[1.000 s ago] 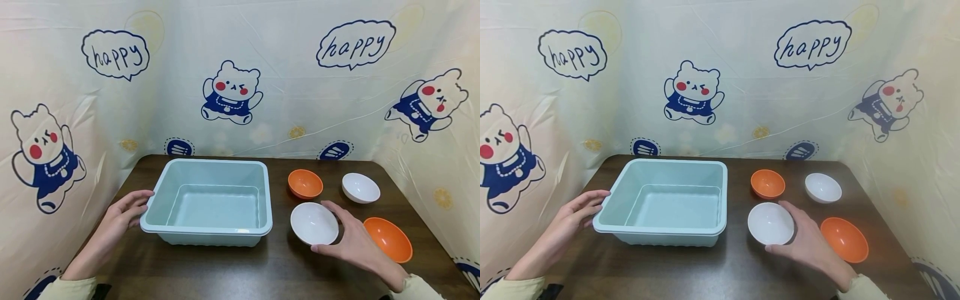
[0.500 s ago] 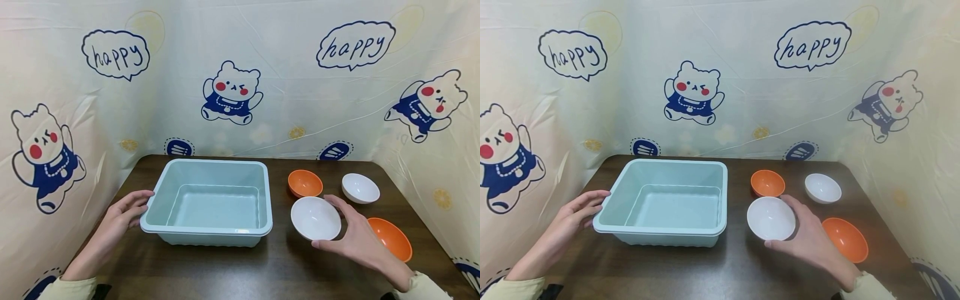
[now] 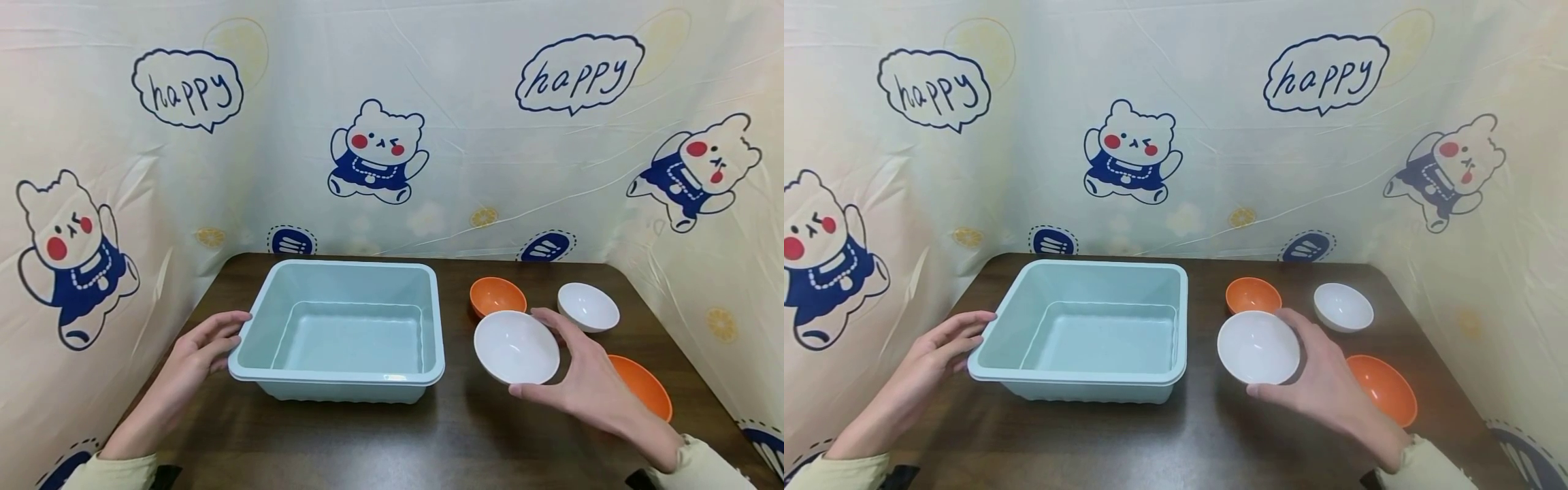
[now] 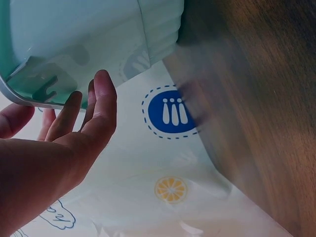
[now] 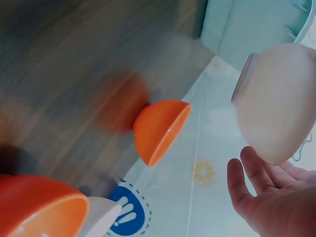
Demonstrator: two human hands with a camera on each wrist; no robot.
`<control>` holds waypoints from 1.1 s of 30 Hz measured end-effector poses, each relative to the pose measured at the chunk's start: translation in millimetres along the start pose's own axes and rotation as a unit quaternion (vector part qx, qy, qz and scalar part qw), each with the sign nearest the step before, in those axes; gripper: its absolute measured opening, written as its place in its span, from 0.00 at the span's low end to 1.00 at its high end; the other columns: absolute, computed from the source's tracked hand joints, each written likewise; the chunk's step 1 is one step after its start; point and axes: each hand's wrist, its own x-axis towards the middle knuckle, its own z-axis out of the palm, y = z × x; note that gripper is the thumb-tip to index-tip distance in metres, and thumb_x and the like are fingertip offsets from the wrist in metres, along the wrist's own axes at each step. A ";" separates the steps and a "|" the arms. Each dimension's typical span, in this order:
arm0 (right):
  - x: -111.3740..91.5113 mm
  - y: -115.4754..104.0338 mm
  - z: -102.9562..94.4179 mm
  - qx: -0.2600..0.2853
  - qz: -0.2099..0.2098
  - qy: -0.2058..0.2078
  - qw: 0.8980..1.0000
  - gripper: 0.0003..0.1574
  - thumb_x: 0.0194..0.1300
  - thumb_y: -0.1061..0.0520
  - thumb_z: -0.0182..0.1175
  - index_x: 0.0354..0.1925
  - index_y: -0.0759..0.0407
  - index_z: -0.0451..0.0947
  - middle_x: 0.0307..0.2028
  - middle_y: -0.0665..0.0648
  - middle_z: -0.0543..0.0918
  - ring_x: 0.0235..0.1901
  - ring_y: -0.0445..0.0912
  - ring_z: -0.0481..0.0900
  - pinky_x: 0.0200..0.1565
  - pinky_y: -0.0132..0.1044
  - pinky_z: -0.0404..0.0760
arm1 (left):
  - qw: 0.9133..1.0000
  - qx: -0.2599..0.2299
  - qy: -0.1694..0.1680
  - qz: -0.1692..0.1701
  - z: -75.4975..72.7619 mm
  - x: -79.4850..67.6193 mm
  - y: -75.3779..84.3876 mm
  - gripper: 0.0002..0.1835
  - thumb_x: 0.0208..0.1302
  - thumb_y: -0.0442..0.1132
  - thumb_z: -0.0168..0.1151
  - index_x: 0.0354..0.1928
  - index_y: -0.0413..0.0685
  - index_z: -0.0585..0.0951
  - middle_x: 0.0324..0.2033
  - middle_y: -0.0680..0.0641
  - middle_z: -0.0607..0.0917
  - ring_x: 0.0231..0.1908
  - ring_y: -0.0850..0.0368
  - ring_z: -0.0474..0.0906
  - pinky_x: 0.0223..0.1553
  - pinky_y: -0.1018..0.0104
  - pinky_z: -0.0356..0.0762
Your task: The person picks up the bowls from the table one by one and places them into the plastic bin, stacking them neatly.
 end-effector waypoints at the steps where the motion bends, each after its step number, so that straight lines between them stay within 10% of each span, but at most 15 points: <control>1: 0.6 -1.3 -1.3 0.000 0.000 0.000 1.000 0.68 0.40 0.33 0.87 0.73 0.51 0.67 0.62 0.54 0.80 0.52 0.51 0.78 0.47 0.50 0.79 | 1.000 -0.001 -0.001 0.000 -0.2 -0.1 0.0 0.22 0.84 0.39 0.49 0.73 0.39 0.69 0.73 0.32 0.69 0.52 0.77 0.77 0.46 0.67 0.83; 33: 20.7 -38.5 -19.7 0.025 -0.025 0.005 0.999 0.67 0.41 0.32 0.86 0.74 0.44 0.67 0.62 0.51 0.79 0.53 0.49 0.78 0.48 0.41 0.78 | 1.000 0.001 -0.008 0.001 -0.9 0.4 1.8 0.23 0.84 0.41 0.50 0.74 0.39 0.67 0.73 0.31 0.68 0.52 0.77 0.77 0.46 0.66 0.83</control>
